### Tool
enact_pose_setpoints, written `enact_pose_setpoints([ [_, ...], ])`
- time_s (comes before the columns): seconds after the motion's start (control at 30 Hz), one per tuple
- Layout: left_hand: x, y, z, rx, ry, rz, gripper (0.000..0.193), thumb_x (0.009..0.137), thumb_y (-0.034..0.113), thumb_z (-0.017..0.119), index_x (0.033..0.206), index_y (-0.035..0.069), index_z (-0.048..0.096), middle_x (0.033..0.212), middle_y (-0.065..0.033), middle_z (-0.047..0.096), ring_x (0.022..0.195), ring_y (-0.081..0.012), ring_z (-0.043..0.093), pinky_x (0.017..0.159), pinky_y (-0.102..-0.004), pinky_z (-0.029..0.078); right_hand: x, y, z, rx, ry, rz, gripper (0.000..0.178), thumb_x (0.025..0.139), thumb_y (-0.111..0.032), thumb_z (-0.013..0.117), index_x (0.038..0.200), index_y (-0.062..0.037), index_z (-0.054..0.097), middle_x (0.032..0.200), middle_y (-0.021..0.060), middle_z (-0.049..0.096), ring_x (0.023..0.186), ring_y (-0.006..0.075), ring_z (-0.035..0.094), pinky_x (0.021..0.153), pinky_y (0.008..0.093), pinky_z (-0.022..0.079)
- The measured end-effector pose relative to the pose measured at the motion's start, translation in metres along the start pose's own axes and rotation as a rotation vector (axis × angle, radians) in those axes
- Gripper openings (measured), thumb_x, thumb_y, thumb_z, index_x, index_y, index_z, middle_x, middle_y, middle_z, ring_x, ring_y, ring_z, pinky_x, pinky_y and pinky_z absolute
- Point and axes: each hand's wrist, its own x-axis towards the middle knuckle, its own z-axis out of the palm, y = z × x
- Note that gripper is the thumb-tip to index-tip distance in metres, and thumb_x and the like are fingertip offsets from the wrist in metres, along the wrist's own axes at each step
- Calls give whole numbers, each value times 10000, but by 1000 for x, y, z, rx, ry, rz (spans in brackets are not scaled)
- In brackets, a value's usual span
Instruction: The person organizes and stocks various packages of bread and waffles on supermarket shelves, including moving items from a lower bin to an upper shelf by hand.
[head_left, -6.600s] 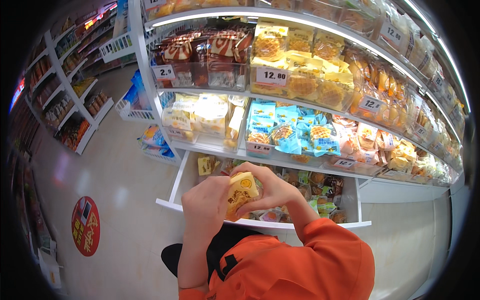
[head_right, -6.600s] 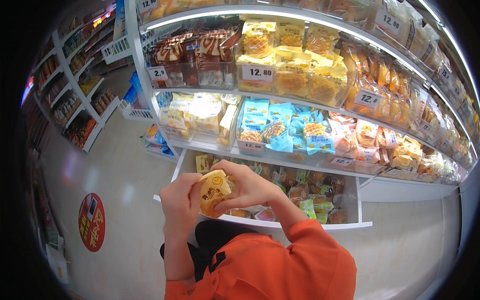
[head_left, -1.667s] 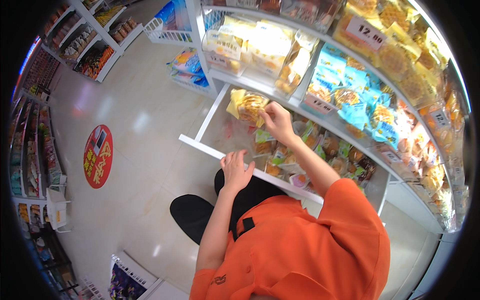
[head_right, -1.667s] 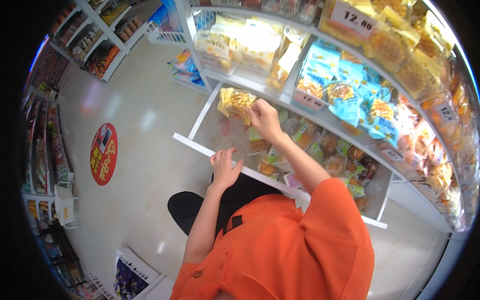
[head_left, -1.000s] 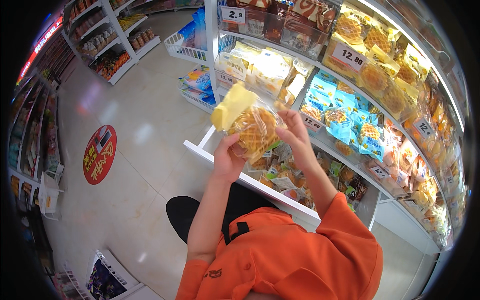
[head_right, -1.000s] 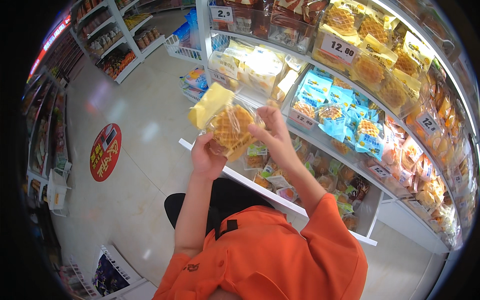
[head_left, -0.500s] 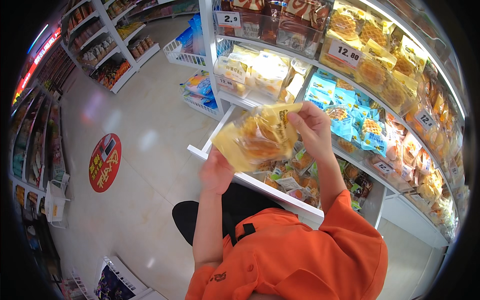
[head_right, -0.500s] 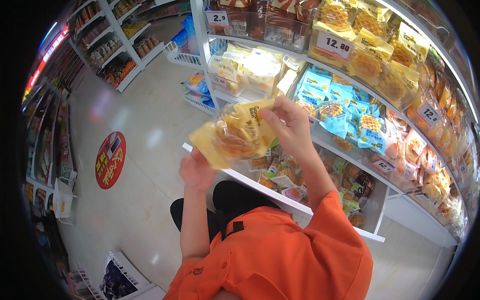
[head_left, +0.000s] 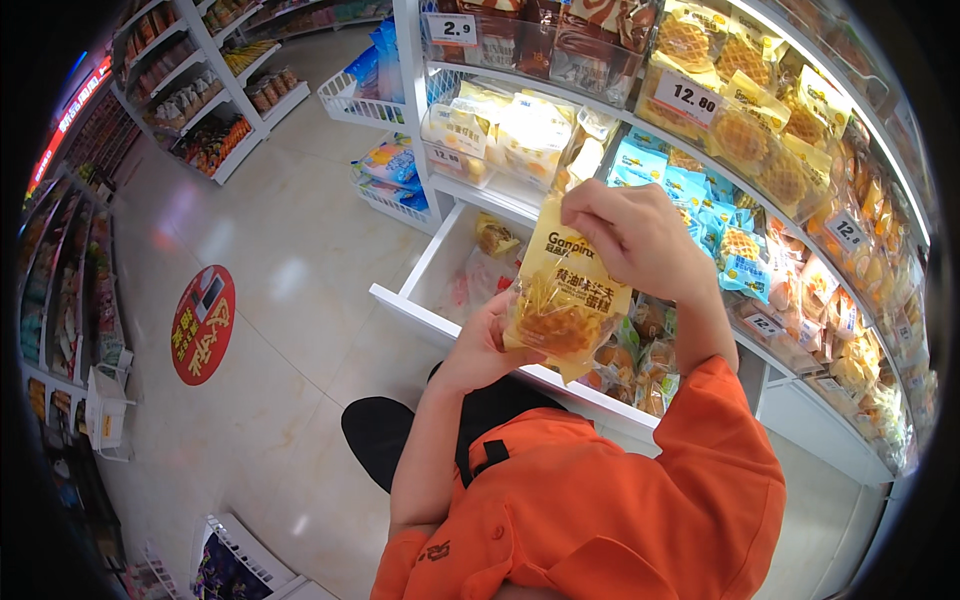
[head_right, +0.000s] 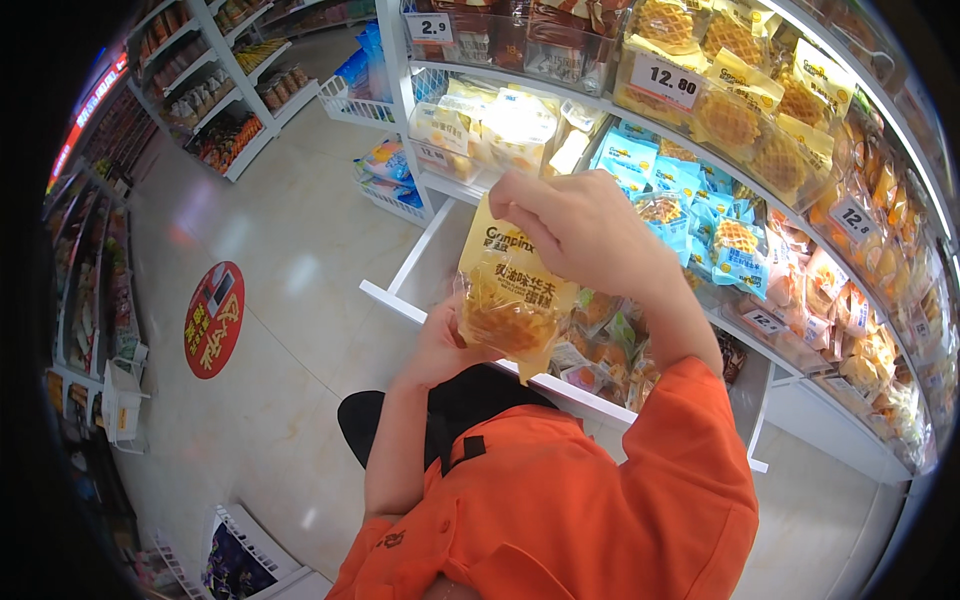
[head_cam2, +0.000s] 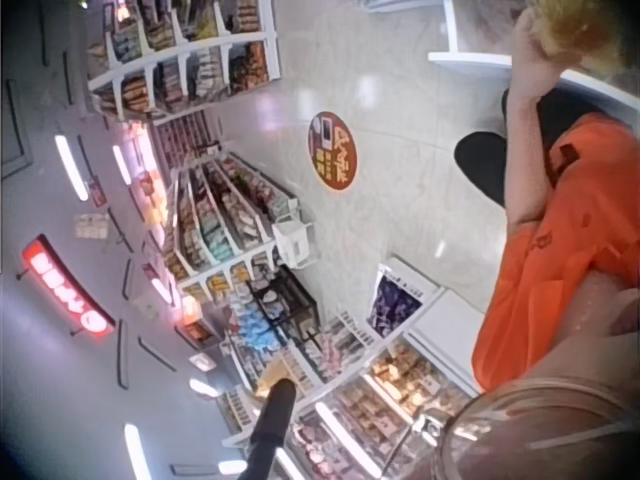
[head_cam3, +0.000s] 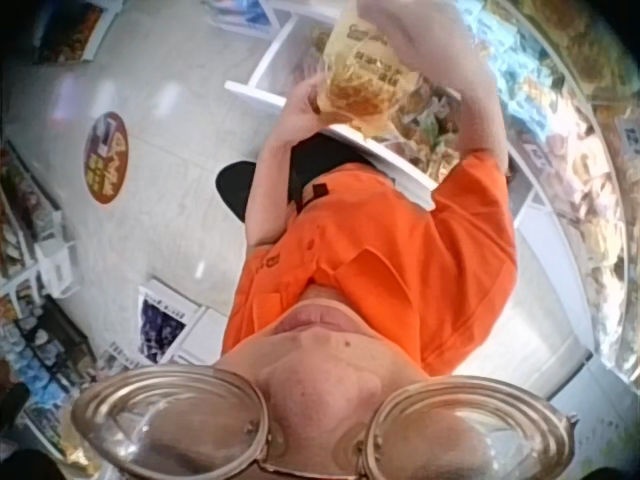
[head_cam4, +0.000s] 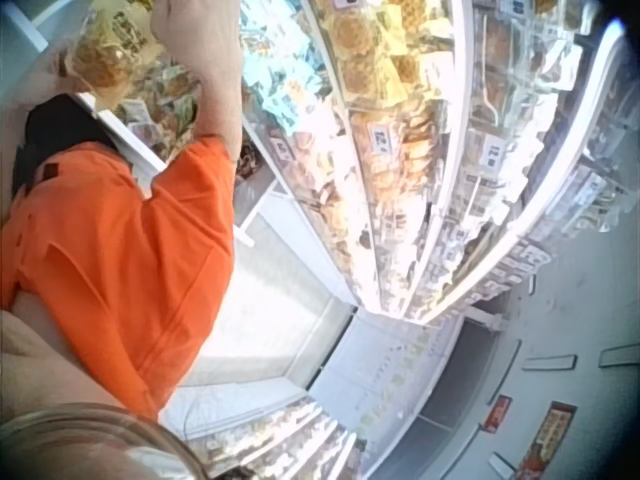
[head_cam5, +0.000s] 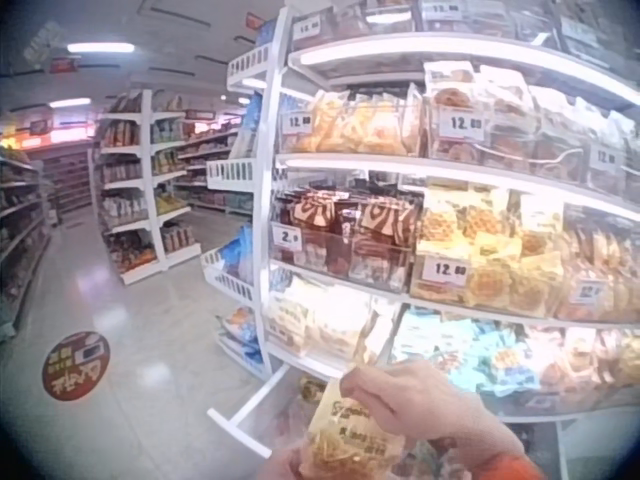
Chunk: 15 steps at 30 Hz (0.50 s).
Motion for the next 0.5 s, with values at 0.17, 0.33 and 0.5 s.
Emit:
enact_pose_setpoints([
  [0.17,-9,17,-11,112,-91,-42,729,729,-143,678,1355,14,339,1129,-69,618,1032,-142,599,834,-279,515,-11,-7,-14,-19,-42,39,104,818,-9,600,897,-14,532,731,102,644,624,251,642,546,304,489],
  [0.33,2,13,1,-125,9,-69,697,712,-140,687,1314,32,380,1187,-83,586,1058,-189,596,851,-319,526,-31,3,29,849,400,362,483,821,-148,698,1204,-16,436,818,7,562,688,60,503,586,204,407],
  [0.5,23,-21,-2,146,145,155,584,718,-114,694,1236,48,478,1168,-71,585,1085,-208,581,881,-330,517,-75,-2,80,1030,150,510,1051,669,-457,761,1446,-54,179,1371,180,352,1191,274,426,1035,396,324],
])
